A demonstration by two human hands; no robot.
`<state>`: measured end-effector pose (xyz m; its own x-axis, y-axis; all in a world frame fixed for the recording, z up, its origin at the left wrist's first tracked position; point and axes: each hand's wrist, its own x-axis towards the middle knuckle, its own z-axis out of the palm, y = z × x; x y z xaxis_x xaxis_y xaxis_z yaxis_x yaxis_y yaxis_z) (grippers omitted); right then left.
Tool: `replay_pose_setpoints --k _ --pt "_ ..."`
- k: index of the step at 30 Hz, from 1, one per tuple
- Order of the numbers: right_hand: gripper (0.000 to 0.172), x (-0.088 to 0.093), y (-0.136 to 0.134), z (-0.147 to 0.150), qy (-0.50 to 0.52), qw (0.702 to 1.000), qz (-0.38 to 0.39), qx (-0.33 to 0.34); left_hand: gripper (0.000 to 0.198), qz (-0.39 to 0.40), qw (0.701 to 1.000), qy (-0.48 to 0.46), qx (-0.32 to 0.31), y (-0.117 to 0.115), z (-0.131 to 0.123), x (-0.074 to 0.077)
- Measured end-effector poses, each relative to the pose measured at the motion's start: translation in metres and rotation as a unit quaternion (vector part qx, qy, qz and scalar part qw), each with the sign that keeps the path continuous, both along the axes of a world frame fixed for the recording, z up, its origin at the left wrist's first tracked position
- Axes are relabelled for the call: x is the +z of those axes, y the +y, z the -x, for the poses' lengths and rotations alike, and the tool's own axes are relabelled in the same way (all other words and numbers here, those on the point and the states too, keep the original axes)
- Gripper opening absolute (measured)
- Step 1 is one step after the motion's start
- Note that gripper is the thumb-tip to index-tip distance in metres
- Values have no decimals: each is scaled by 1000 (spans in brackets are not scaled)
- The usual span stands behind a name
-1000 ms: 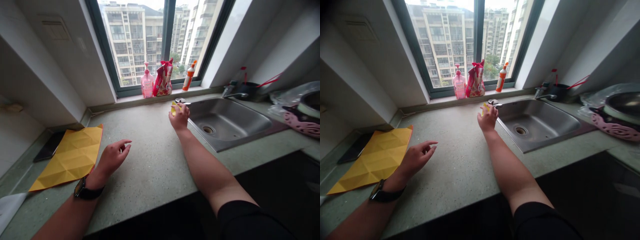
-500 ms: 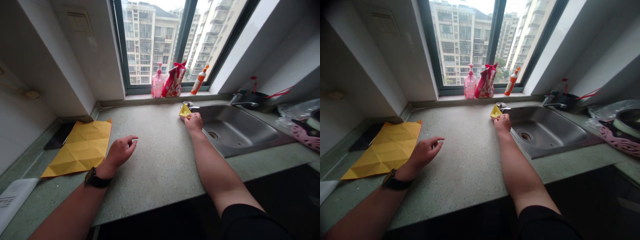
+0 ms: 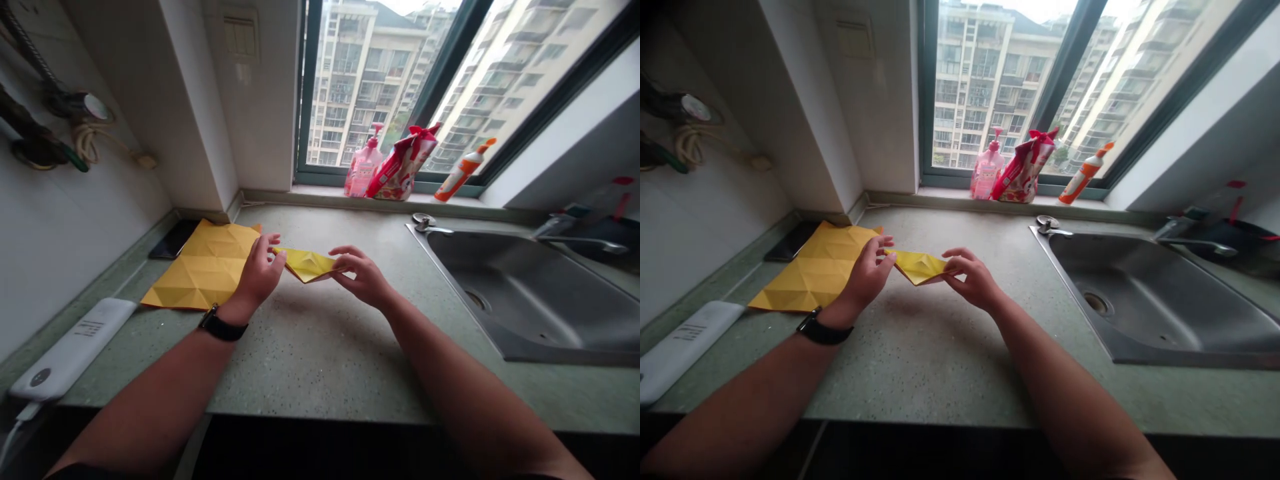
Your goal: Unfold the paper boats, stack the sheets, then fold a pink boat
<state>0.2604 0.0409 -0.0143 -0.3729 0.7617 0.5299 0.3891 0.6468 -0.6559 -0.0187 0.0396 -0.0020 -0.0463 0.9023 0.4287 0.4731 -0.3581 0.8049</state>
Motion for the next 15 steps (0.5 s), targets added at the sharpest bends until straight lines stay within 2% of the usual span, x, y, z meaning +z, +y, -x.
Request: replay_pose_setpoints --k 4,15 --pt "28 1 3 -4 -1 1000 24 7 32 51 998 -19 -41 0 -3 0" --pt "26 5 2 -4 5 999 21 26 33 41 998 -23 -48 -1 -4 0"
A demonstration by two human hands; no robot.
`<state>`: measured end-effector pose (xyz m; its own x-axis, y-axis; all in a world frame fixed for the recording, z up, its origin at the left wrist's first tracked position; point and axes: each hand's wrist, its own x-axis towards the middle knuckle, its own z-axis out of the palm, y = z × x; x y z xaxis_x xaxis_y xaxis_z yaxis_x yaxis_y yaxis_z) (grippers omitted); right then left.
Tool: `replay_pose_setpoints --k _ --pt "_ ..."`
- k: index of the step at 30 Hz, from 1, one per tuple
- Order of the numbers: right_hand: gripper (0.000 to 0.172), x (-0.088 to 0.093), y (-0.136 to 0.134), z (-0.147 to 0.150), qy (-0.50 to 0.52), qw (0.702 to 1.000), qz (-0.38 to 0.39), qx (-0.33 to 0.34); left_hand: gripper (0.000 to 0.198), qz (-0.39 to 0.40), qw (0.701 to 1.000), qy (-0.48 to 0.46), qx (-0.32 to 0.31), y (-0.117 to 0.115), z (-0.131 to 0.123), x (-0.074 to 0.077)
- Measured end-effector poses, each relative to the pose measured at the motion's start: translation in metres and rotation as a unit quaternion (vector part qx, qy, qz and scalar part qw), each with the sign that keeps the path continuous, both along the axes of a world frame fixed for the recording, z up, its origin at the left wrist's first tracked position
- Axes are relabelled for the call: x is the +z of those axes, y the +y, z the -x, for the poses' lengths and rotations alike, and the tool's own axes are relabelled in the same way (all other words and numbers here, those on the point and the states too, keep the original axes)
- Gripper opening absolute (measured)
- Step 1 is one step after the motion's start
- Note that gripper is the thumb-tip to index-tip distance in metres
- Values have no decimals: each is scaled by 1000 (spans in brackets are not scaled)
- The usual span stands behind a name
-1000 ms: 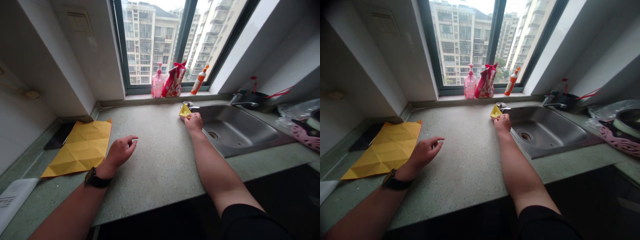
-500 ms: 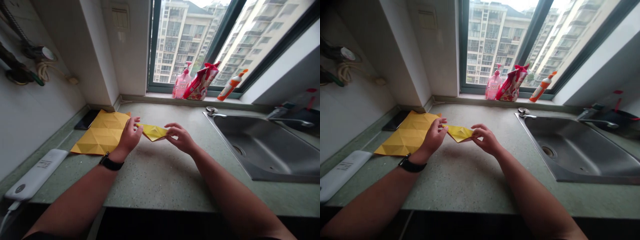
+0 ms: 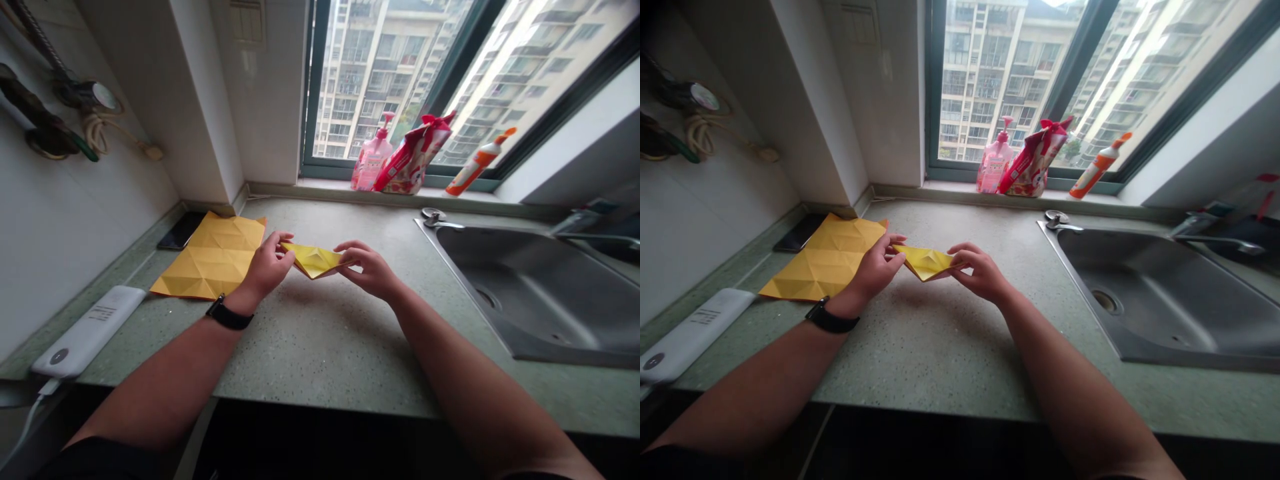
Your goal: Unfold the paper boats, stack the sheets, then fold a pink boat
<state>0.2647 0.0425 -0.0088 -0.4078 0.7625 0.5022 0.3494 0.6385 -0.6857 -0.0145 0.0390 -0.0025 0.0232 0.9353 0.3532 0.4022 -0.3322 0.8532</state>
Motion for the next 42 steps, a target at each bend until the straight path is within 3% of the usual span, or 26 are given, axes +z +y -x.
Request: replay_pose_setpoints --k 10,18,28,42 --pt "19 7 -6 0 -49 998 -10 45 31 -5 1000 -5 -12 -3 0 -2" --pt "30 13 -6 -2 -80 992 62 71 25 -30 997 8 -72 -8 -3 4" --pt "4 8 -23 18 -195 976 -100 -19 22 -99 984 71 -130 -28 -11 12" --pt "9 0 -36 38 -216 957 -191 -39 24 -106 982 61 -147 -27 -12 9"
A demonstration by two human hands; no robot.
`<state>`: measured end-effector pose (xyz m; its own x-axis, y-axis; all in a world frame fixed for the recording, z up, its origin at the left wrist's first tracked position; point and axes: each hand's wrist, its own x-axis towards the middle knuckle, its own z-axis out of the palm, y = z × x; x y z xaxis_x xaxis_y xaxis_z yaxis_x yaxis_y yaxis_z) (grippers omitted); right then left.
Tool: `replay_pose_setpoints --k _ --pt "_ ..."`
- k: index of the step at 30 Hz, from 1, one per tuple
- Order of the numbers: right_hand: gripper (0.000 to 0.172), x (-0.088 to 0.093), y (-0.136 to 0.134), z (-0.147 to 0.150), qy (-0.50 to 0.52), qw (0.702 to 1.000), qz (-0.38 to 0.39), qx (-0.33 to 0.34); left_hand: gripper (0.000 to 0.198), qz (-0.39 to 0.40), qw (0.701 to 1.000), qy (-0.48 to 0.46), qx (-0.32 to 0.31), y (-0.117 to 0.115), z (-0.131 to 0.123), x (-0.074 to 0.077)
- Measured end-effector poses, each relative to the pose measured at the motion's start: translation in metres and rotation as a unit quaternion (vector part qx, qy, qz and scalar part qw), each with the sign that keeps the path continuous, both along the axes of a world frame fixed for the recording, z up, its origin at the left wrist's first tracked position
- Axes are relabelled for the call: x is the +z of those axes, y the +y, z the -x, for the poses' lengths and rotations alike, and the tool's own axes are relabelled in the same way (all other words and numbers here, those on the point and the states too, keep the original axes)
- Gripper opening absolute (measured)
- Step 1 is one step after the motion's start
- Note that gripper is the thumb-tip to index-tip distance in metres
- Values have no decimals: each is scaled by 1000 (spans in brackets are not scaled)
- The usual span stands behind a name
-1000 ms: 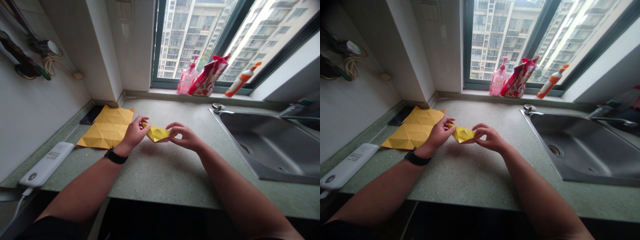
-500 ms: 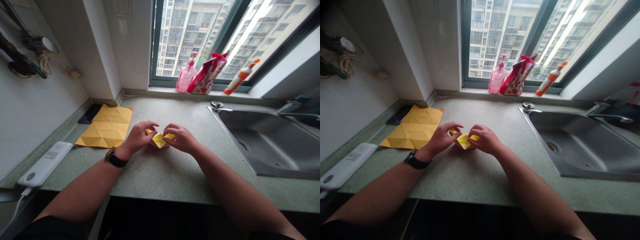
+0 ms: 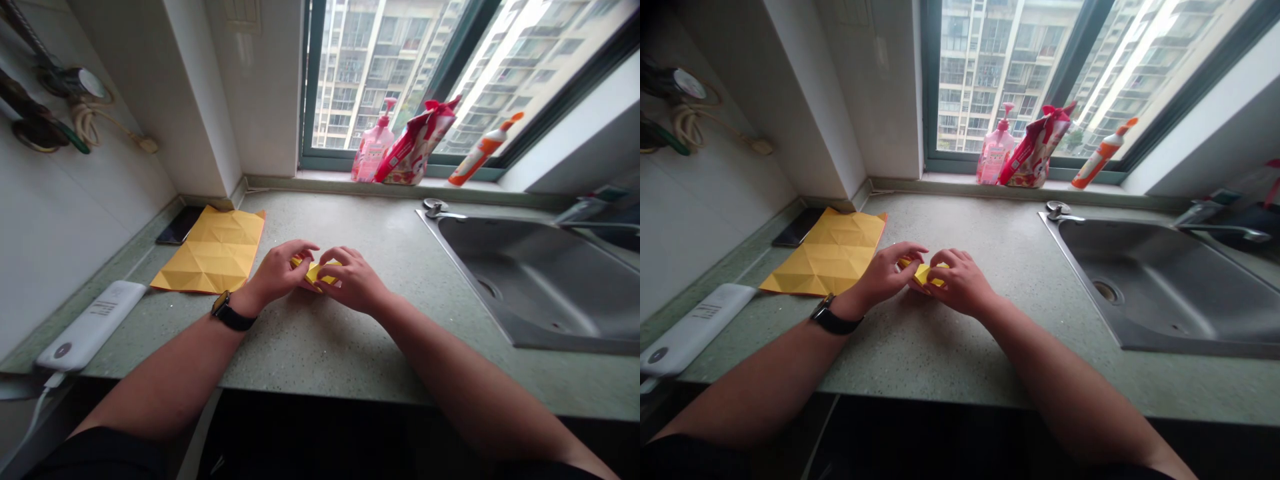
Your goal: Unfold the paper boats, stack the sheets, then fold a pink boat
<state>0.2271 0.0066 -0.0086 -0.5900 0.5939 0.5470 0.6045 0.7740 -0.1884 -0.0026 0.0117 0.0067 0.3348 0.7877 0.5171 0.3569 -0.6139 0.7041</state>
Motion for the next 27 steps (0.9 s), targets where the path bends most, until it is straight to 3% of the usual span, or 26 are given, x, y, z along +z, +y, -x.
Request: replay_pose_setpoints --k 20,27 --pt "5 3 -11 10 -23 996 43 -74 27 76 993 -73 -53 -2 -2 3" --pt "13 4 -21 19 -6 992 48 -113 32 81 989 -107 -54 -1 -1 0"
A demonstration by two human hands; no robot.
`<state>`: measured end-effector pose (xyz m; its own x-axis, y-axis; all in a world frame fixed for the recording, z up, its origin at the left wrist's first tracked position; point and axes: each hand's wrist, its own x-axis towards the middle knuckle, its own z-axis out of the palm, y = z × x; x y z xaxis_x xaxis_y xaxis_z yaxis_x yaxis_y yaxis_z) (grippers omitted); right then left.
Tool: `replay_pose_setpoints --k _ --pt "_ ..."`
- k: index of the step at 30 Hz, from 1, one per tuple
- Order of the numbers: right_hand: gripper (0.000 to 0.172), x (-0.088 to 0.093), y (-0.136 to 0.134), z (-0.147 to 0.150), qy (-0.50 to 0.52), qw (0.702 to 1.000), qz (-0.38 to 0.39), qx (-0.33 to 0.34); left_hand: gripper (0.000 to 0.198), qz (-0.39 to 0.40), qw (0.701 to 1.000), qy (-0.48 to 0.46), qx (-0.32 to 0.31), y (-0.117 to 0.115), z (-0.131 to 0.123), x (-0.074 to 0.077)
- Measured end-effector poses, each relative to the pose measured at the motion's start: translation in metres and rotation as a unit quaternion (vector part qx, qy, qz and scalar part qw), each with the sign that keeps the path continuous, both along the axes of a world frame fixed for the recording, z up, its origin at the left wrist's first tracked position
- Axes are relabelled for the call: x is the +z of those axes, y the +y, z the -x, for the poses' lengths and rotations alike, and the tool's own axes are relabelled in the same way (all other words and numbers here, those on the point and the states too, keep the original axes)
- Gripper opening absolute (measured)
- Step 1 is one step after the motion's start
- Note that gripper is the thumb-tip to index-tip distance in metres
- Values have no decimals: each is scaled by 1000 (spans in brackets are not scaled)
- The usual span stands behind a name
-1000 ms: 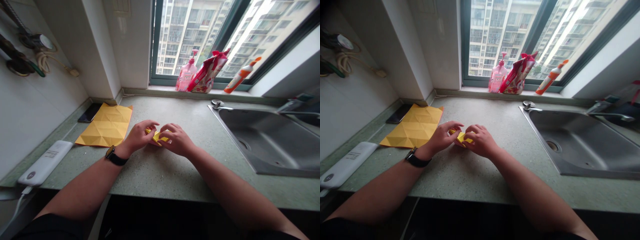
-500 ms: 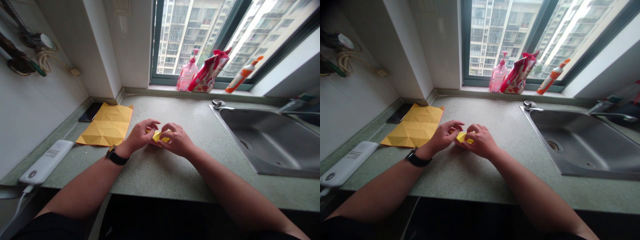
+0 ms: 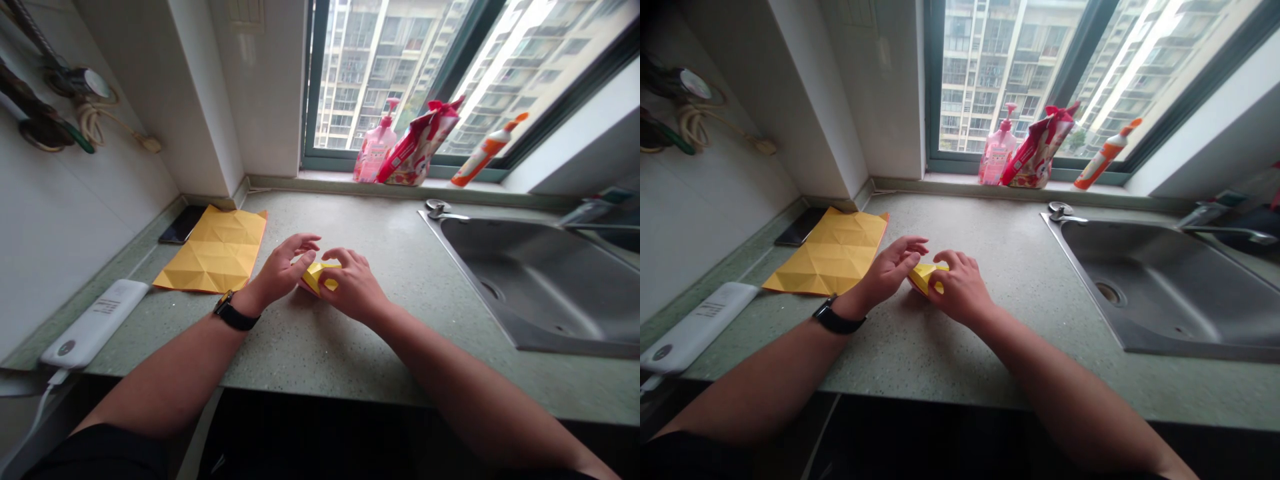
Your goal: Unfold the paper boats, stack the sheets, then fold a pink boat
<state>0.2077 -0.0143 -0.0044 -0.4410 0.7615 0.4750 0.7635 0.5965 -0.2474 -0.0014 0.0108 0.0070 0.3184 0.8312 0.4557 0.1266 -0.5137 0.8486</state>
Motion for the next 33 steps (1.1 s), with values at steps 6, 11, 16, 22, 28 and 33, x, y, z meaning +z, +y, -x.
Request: replay_pose_setpoints --k 6,11,16,22,28,33 --pt "7 6 5 -8 105 993 37 -29 46 2 999 4 37 4 3 -5" --pt "9 11 15 -18 219 973 53 -42 52 32 992 92 85 10 0 -18" --pt "23 15 37 -43 378 920 97 -37 33 42 980 178 77 11 -1 -18" --pt "28 10 68 -77 440 895 37 -57 38 25 982 189 -1 4 1 -6" --pt "20 -1 62 -63 338 938 11 -81 40 46 988 103 -109 0 -2 -8" --pt "10 -9 47 -24 274 962 18 -2 79 80 997 2 -19 6 -7 -18"
